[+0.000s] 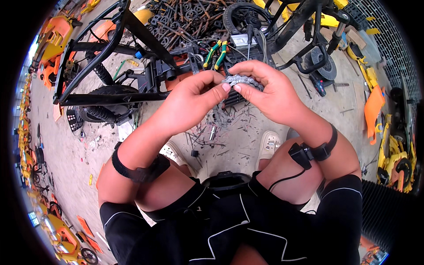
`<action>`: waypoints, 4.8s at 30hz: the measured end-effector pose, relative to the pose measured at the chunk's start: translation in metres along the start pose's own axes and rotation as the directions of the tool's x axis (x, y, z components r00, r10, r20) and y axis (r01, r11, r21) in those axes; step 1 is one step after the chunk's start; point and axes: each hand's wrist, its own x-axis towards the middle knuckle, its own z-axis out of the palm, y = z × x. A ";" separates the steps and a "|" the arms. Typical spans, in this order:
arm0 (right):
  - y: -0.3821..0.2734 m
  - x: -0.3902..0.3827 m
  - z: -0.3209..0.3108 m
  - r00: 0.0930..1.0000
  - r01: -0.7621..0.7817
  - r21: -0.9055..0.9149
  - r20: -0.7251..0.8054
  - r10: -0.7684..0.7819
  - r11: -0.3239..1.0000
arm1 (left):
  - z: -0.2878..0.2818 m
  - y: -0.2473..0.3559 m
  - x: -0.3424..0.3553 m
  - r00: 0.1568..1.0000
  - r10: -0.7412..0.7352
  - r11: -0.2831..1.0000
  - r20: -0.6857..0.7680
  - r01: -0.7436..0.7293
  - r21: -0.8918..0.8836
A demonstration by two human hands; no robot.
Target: The person manipulates a motorcycle chain with their hands and uses a hand tool to adjust a sprocket assembly while sitting on the floor.
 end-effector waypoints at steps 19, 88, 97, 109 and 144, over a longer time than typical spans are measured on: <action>0.006 0.009 0.003 0.995 -0.087 0.050 -0.034 0.089 0.995 | -0.018 -0.016 0.004 0.980 0.087 0.970 -0.179 -0.042 0.240; -0.016 -0.008 -0.002 0.993 0.116 0.160 -0.052 -0.109 0.980 | 0.000 0.014 -0.012 0.866 0.488 0.779 -0.107 -0.377 0.500; -0.017 -0.007 -0.006 0.998 0.059 0.178 0.010 -0.062 0.982 | -0.001 0.017 -0.016 0.864 0.486 0.822 -0.130 -0.401 0.404; -0.013 -0.001 -0.008 0.998 -0.009 0.124 0.063 0.001 0.992 | -0.004 0.013 -0.013 0.877 0.465 0.850 -0.123 -0.403 0.339; -0.005 0.003 -0.004 0.999 0.016 0.251 -0.035 -0.007 0.968 | -0.007 0.005 -0.010 0.989 0.049 0.952 0.140 -0.004 -0.306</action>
